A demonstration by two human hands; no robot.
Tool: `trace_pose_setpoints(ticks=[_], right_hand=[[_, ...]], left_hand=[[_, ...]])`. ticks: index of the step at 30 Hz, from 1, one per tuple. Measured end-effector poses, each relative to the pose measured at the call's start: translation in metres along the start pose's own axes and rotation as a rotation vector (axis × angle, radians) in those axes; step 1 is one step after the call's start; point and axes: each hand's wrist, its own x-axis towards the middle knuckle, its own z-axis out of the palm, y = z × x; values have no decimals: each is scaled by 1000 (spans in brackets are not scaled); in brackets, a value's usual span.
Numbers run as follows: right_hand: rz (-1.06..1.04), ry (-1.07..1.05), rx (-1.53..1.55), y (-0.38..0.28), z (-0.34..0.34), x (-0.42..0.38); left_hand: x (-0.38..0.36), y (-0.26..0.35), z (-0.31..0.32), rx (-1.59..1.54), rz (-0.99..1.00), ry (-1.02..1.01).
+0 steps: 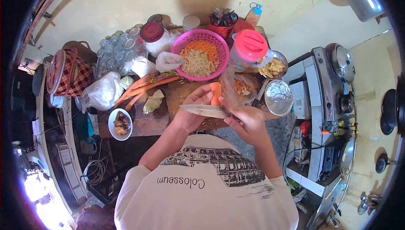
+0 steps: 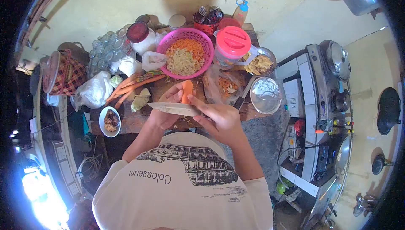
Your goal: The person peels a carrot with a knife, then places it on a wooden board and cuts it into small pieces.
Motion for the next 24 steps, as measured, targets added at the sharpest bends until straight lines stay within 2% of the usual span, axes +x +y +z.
trace_pose_setpoints(ticks=[8,17,20,24], right_hand=[[-81,34,-10,1,7,2],[-59,12,-57,-2,9,8],[62,-93,-80,-11,1,9],[-82,-7,-76,-5,7,11]], left_hand=[[-2,4,-7,-61,-26,-45],[-6,0,-9,-55,20,20],[-7,-4,-13,-26,52,23],[-7,2,-10,1,39,-3]])
